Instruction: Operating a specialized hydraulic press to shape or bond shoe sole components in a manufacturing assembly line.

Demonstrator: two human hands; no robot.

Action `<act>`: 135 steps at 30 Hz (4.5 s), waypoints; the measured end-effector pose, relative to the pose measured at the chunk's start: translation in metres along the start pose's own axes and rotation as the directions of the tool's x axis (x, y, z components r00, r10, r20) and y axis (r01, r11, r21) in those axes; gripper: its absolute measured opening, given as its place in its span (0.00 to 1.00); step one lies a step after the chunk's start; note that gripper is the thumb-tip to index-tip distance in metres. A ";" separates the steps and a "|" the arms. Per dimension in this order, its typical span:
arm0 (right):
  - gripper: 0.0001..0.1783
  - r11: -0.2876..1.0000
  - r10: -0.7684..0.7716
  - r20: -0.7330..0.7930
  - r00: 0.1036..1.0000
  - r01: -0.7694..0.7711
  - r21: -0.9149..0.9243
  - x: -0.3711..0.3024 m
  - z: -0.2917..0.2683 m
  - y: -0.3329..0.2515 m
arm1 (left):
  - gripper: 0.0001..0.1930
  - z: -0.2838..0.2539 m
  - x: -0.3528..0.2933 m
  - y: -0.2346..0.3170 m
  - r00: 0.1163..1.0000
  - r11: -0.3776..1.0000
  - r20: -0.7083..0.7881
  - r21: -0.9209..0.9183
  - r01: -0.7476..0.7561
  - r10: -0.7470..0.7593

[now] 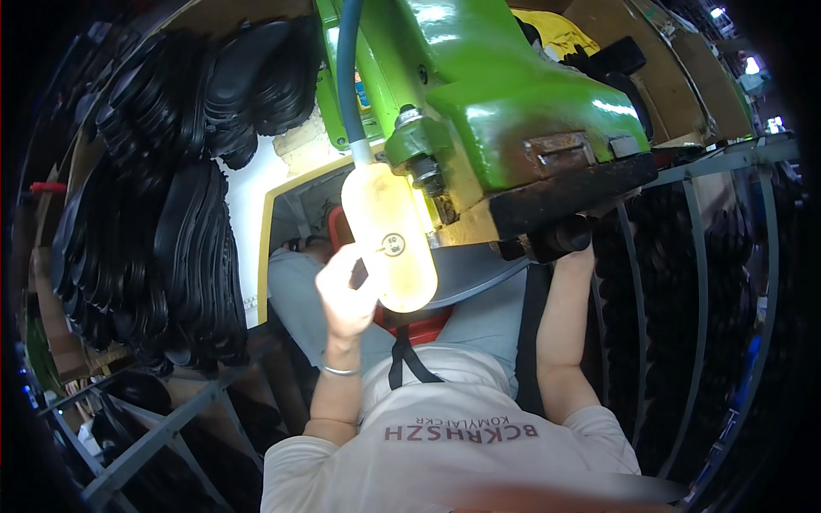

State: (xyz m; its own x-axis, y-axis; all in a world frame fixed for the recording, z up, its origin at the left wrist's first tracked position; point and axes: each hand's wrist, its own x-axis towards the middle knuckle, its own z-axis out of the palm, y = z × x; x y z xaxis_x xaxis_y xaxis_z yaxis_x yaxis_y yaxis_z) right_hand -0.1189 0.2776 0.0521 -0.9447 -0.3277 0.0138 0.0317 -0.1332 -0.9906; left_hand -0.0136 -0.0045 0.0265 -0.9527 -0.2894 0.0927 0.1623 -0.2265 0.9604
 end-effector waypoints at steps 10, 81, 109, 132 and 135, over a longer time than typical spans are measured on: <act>0.17 0.931 -0.155 -0.004 0.988 0.144 -0.334 -0.011 0.076 0.010 | 0.07 -0.083 -0.016 0.013 0.991 0.981 0.030 0.144 0.128 -0.133; 0.11 0.996 0.005 -0.384 0.923 -0.037 -0.077 -0.029 0.064 -0.003 | 0.05 -0.031 0.019 0.011 0.988 0.958 0.129 0.264 -0.111 0.079; 0.26 0.493 -0.865 -0.460 0.198 0.171 -0.853 0.098 -0.052 -0.072 | 0.10 -0.002 -0.057 -0.092 0.935 0.882 0.231 0.450 0.143 -0.269; 0.12 0.902 -0.396 -0.479 0.784 0.232 -0.365 0.077 -0.005 0.071 | 0.24 -0.062 0.243 0.048 0.814 -0.109 0.034 0.993 0.036 0.580; 0.10 0.883 -0.213 -0.348 0.913 0.027 -0.469 0.041 0.028 0.073 | 0.19 -0.066 0.229 0.058 0.780 -0.007 0.009 1.000 -0.006 0.626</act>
State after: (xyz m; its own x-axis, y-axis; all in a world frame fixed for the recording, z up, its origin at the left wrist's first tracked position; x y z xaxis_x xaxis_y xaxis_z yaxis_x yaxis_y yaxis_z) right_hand -0.1459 0.2286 -0.0154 -0.9828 0.0549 0.1761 -0.1506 0.3118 -0.9381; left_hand -0.2050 -0.1451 0.0864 -0.6440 -0.3592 0.6755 -0.2524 0.9333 0.2556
